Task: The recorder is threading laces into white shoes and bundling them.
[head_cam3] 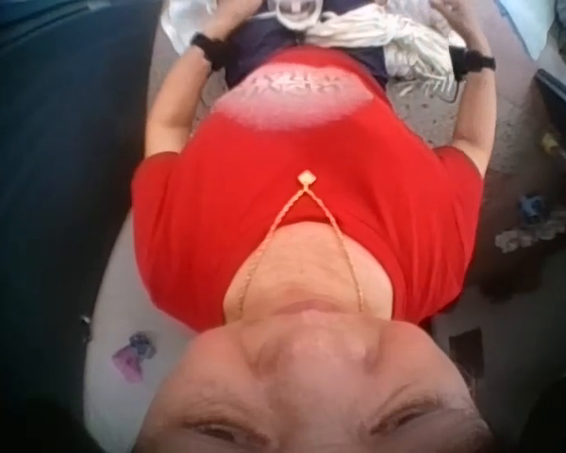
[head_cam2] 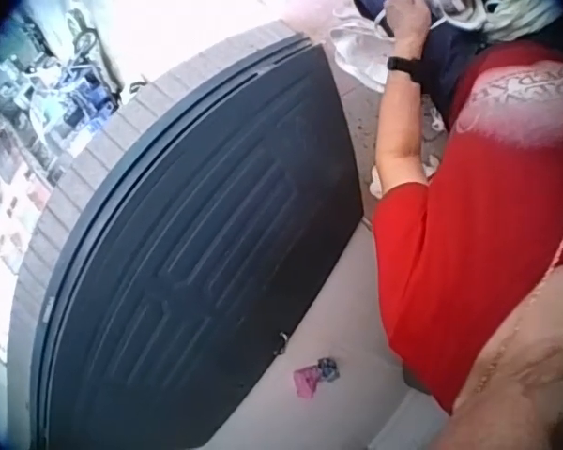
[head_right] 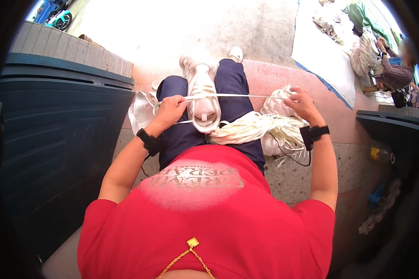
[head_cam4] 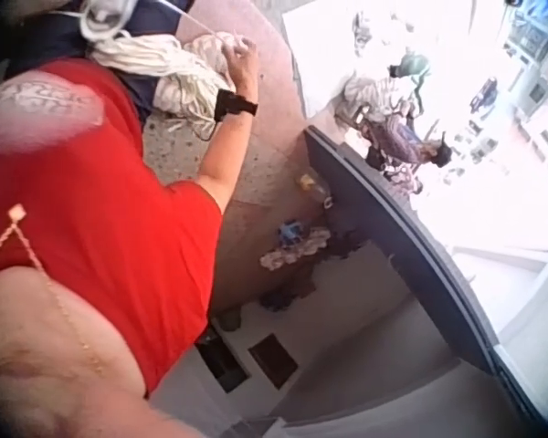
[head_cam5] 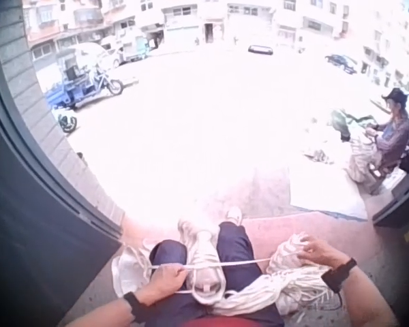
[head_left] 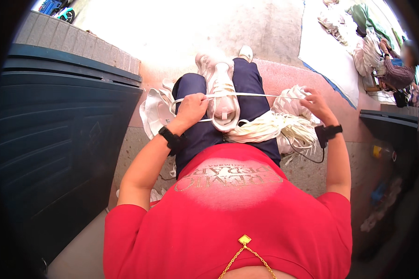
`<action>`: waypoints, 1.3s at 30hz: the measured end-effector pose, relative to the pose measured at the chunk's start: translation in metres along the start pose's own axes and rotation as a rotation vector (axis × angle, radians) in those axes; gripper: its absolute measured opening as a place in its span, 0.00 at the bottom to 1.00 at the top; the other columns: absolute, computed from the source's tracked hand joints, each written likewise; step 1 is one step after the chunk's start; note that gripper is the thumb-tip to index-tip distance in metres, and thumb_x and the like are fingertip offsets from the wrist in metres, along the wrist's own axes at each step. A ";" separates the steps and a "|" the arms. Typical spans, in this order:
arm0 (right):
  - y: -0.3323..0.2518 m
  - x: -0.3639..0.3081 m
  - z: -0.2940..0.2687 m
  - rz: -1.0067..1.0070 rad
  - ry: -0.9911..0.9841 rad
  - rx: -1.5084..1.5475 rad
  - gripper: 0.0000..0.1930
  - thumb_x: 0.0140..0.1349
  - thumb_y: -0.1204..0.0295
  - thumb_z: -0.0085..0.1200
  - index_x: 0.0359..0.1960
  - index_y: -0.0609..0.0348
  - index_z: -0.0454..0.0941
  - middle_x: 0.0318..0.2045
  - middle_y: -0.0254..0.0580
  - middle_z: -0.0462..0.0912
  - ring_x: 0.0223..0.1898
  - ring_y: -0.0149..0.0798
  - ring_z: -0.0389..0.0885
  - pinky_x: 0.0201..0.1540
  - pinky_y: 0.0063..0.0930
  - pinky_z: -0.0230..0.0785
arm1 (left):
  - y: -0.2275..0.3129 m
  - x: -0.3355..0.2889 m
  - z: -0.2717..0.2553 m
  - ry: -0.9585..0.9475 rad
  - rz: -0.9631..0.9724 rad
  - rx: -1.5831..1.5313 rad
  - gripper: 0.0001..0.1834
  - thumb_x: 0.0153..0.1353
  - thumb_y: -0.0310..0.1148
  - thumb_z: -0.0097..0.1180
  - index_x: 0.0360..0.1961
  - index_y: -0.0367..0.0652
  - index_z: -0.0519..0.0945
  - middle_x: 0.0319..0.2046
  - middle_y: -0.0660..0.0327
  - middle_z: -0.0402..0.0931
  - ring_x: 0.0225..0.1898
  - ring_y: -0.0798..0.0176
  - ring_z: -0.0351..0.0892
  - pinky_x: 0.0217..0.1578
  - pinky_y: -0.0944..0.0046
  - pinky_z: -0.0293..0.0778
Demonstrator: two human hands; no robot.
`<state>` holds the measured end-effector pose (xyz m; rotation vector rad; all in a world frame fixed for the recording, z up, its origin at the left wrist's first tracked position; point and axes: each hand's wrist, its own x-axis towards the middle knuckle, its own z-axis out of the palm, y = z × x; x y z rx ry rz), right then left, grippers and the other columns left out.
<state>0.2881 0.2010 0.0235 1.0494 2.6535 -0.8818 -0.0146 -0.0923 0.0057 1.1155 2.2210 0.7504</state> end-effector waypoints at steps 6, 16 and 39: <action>0.026 -0.033 -0.033 0.109 0.137 1.218 0.15 0.57 0.62 0.48 0.22 0.61 0.75 0.53 0.46 0.67 0.56 0.40 0.62 0.58 0.38 0.50 | -0.001 0.006 0.004 0.055 0.047 0.114 0.11 0.52 0.35 0.47 0.24 0.39 0.76 0.24 0.46 0.75 0.29 0.44 0.75 0.31 0.49 0.70; 0.027 -0.015 -0.066 -0.648 0.152 2.309 0.10 0.56 0.68 0.48 0.21 0.62 0.69 0.26 0.39 0.70 0.34 0.38 0.68 0.47 0.37 0.58 | 0.020 0.008 0.002 0.022 0.152 0.424 0.06 0.51 0.30 0.46 0.24 0.39 0.73 0.24 0.51 0.73 0.29 0.47 0.75 0.29 0.52 0.70; -0.164 0.036 0.114 -0.224 0.233 -0.044 0.10 0.52 0.70 0.44 0.21 0.61 0.76 0.26 0.48 0.75 0.31 0.49 0.74 0.34 0.40 0.67 | 0.041 -0.009 0.004 0.179 0.263 0.607 0.13 0.46 0.40 0.58 0.20 0.40 0.75 0.21 0.57 0.73 0.30 0.55 0.70 0.29 0.56 0.66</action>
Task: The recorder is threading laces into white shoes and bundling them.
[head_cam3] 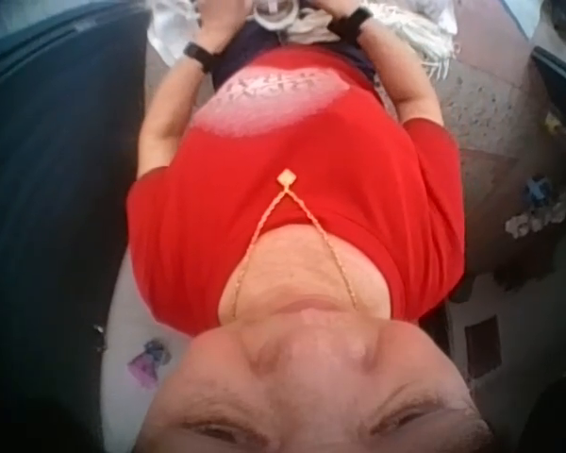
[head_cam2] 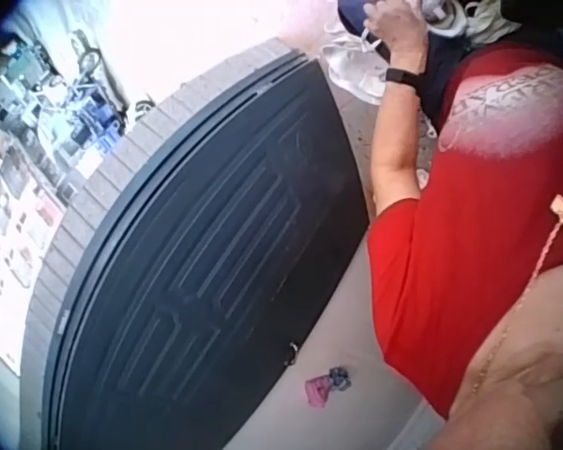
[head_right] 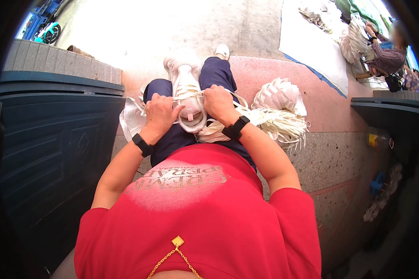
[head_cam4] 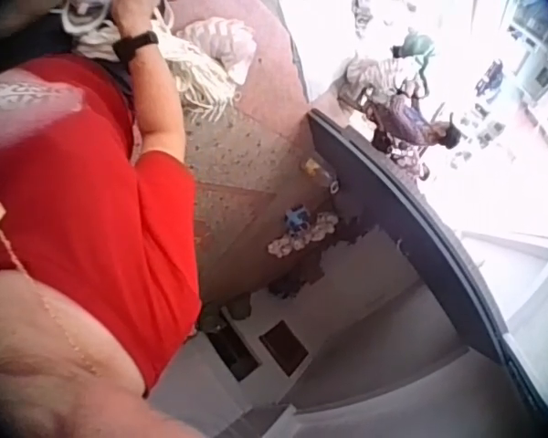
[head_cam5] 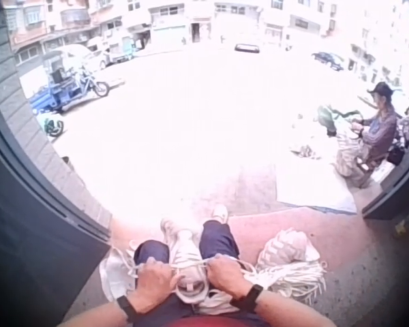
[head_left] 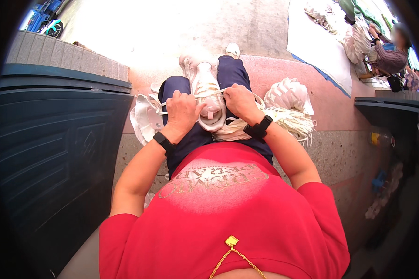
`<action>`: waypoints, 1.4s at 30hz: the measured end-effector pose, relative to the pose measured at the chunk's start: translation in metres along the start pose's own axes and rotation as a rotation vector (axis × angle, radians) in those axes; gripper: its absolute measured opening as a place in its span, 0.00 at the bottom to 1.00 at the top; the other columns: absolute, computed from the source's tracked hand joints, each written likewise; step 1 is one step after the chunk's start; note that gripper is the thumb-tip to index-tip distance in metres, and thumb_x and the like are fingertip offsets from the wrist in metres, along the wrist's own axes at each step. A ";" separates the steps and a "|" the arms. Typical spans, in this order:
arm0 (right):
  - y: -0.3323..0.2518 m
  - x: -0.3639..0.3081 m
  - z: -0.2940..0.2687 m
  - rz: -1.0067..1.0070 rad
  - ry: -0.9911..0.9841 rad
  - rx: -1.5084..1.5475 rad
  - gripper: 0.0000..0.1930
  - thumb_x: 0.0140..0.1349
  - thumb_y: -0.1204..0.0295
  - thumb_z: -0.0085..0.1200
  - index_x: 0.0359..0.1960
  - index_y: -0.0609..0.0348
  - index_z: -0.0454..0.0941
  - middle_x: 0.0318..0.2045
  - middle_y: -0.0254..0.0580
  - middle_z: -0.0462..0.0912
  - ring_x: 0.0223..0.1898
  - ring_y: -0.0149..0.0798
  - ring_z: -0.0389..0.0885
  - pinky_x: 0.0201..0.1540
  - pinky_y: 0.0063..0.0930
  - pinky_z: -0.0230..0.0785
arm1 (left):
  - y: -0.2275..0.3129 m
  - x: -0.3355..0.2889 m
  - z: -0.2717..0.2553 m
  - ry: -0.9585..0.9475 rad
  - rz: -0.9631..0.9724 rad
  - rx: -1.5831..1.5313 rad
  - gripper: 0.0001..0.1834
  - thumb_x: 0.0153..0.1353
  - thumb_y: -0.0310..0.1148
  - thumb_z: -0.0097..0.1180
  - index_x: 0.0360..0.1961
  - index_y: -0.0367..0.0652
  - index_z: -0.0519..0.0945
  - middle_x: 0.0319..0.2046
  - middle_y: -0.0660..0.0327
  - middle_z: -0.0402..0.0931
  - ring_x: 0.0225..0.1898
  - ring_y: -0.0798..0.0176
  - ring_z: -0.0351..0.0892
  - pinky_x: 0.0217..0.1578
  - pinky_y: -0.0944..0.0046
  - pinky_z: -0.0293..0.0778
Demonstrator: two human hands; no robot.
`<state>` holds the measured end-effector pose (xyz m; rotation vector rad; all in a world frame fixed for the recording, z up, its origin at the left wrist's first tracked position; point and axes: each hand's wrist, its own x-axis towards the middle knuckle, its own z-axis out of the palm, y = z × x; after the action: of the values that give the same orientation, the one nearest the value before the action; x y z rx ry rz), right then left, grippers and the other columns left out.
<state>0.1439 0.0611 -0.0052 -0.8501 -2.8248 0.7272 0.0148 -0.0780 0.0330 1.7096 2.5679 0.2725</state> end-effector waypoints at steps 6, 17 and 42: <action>-0.006 0.003 0.000 -0.066 -0.022 -0.196 0.07 0.44 0.73 0.47 0.21 0.61 0.77 0.24 0.46 0.75 0.31 0.45 0.75 0.34 0.41 0.64 | -0.001 -0.011 0.007 0.047 -0.046 -0.058 0.12 0.45 0.39 0.58 0.23 0.40 0.76 0.23 0.57 0.74 0.32 0.54 0.69 0.31 0.56 0.65; -0.003 0.005 0.003 -0.309 0.106 -0.257 0.02 0.42 0.72 0.50 0.18 0.53 0.75 0.24 0.36 0.73 0.32 0.37 0.70 0.35 0.35 0.55 | -0.010 -0.002 0.010 -0.032 -0.114 -0.362 0.08 0.51 0.31 0.52 0.29 0.37 0.77 0.25 0.52 0.75 0.29 0.48 0.71 0.32 0.57 0.68; -0.017 0.004 -0.003 -0.400 0.049 -0.477 0.05 0.44 0.69 0.49 0.20 0.52 0.76 0.29 0.37 0.71 0.38 0.37 0.66 0.36 0.33 0.55 | -0.020 0.116 -0.003 -0.795 -0.554 -1.512 0.30 0.47 0.22 0.57 0.52 0.36 0.58 0.21 0.60 0.70 0.14 0.74 0.64 0.12 0.74 0.57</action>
<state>0.1331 0.0520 0.0050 -0.3068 -3.0194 -0.0221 -0.0488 0.0212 0.0392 0.3574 1.3085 0.9054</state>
